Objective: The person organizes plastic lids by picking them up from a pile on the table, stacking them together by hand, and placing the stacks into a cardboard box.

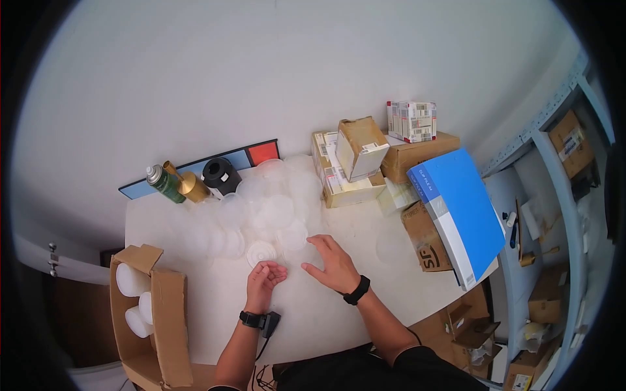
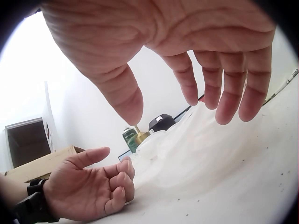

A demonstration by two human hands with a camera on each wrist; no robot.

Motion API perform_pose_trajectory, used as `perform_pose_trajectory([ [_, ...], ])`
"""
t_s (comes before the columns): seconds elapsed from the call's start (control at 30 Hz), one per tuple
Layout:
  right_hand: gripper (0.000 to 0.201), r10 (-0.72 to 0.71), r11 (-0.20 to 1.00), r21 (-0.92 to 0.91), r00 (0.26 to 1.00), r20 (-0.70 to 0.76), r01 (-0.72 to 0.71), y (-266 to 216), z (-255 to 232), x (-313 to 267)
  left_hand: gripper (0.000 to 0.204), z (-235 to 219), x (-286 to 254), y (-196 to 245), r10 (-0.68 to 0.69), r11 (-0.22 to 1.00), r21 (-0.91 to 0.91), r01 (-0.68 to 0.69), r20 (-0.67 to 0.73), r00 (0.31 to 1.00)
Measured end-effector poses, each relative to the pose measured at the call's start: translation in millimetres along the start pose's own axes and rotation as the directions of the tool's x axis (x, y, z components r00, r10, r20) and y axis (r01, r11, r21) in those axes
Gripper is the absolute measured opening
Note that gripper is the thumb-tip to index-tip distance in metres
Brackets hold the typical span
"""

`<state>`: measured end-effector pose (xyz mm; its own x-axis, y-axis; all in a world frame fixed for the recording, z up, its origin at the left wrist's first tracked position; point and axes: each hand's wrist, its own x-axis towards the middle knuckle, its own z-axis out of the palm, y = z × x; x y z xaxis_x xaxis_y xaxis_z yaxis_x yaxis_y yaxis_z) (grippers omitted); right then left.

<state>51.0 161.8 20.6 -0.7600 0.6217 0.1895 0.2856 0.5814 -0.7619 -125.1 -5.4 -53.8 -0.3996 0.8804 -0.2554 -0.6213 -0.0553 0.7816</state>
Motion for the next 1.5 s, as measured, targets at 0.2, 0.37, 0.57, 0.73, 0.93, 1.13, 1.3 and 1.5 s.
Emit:
perform_pose_trajectory([
  [0.2,0.059,0.017,1.000,0.001,1.000,0.013,-0.017,6,5,-3,0.025,-1,2,-7,0.007,0.999,0.036,-0.006,-0.025,1.000],
  [0.37,0.060,0.018,0.999,0.049,1.000,0.007,-0.018,17,9,-12,0.025,-4,-8,-15,0.158,0.986,0.055,-0.160,0.034,0.987],
  [0.57,0.060,-0.012,0.999,0.050,0.999,0.052,0.010,20,10,-10,0.029,2,-7,-10,0.184,0.980,0.067,-0.186,0.028,0.983],
  [0.73,0.058,0.008,0.994,0.109,0.995,0.095,-0.019,28,25,-2,0.029,0,-6,-12,0.180,0.981,0.063,-0.182,0.037,0.983],
  [0.93,0.040,0.068,0.964,0.256,0.998,0.008,-0.067,4,20,-15,0.026,-2,-5,-14,0.199,0.979,0.044,-0.200,0.033,0.979],
  [1.13,0.030,0.130,0.888,0.443,0.991,0.018,-0.124,9,6,-51,0.020,-4,-18,-7,0.343,0.919,0.240,-0.313,-0.095,0.934],
  [1.3,0.025,0.240,0.785,0.543,0.954,0.177,-0.298,34,-3,-63,0.017,-5,-6,43,0.661,0.660,0.575,-0.483,-0.140,0.738],
  [1.5,0.020,0.327,0.650,0.665,0.925,0.192,-0.368,60,1,-61,0.035,-38,53,115,0.880,0.157,0.980,-0.125,-0.082,0.467],
])
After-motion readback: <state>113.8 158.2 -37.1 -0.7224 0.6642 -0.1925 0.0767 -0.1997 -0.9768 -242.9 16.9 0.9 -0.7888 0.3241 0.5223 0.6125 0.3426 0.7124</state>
